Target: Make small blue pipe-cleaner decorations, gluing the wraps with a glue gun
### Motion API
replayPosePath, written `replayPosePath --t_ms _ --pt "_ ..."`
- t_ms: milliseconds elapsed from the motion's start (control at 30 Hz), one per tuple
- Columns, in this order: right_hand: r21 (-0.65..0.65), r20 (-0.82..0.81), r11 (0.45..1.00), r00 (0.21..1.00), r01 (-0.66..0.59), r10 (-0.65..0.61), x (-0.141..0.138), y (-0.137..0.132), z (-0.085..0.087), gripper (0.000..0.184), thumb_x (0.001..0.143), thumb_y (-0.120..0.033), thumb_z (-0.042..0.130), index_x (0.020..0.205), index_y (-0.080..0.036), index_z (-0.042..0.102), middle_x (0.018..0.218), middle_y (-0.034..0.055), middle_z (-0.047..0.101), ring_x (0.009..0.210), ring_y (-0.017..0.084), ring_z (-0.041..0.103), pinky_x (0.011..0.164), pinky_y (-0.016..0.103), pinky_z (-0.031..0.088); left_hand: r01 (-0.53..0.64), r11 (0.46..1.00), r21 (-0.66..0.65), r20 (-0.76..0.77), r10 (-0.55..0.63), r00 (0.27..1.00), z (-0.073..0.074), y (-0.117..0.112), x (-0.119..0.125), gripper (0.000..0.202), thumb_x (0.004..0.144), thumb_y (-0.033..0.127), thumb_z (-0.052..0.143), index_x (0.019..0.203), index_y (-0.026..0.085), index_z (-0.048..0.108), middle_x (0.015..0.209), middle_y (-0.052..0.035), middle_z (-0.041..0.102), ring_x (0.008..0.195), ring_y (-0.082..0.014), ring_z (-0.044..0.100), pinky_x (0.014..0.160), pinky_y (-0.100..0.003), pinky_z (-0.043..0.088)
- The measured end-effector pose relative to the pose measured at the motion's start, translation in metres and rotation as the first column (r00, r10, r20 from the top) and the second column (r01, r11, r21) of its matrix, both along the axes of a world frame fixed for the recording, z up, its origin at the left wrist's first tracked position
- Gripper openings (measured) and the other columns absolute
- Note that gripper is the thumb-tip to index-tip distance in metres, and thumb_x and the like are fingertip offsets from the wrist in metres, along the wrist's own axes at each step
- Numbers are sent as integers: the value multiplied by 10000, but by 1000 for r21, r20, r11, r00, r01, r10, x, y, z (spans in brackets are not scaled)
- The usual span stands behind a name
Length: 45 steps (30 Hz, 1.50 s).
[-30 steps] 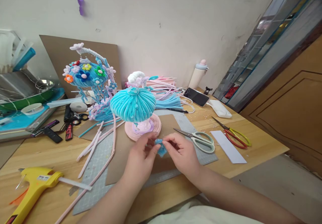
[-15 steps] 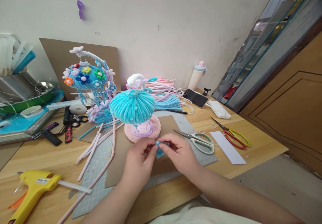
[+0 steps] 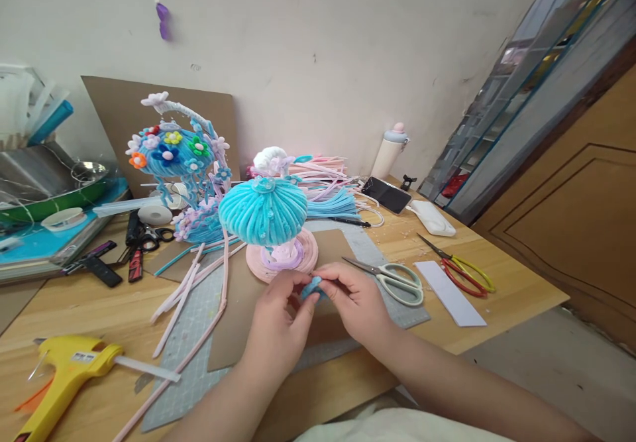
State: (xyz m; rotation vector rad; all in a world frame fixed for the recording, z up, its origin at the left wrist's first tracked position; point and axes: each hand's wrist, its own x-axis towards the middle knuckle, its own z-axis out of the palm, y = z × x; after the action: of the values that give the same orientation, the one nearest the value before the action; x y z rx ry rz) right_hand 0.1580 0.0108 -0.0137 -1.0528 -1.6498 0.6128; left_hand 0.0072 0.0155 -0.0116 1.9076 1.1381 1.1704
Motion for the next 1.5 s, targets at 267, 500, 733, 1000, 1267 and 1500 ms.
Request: replayPosePath --t_ms 267,500,733,1000,1267,1500 --pt "80 251 980 955 -184 158 13 7 16 92 865 -162 537 894 -186 620 852 52 640 811 166 584 725 290 464 -7 997 81 9 6 1000 2 1 -4 62 825 166 542 854 178 596 770 -19 601 665 -137 520 604 -250 420" --pt "22 486 974 854 -224 185 25 6 33 137 898 -227 522 776 -180 565 724 8 572 661 129 503 595 238 382 82 996 42 -63 -79 995 7 2 -3 98 836 158 515 804 192 602 741 -12 595 674 -148 521 615 -255 403" --pt "-10 452 971 865 -239 217 30 6 24 251 880 -274 536 651 -175 509 602 -33 485 549 96 421 535 221 327 125 956 -266 133 -92 987 6 2 0 86 777 230 584 782 163 638 715 -20 605 651 -150 539 598 -258 437" --pt "-45 341 970 909 -239 240 27 6 20 292 856 -266 543 585 -173 488 539 -51 434 500 83 390 495 212 308 253 865 -434 345 -100 933 3 5 0 126 723 263 658 769 148 641 638 9 585 590 -121 530 565 -228 443" --pt "-236 87 945 964 -226 252 22 8 10 177 870 -305 521 781 -168 591 704 1 563 647 124 507 598 235 419 163 870 -466 370 23 929 -3 12 1 182 694 290 684 781 144 618 639 -1 598 586 -130 550 548 -242 474" --pt "-537 -362 749 908 -388 210 15 8 7 245 756 -377 644 717 -150 562 558 -47 515 472 71 429 453 190 322 244 855 -457 373 -64 926 -2 9 0 213 747 278 655 906 141 618 762 -26 629 667 -132 566 578 -238 477"
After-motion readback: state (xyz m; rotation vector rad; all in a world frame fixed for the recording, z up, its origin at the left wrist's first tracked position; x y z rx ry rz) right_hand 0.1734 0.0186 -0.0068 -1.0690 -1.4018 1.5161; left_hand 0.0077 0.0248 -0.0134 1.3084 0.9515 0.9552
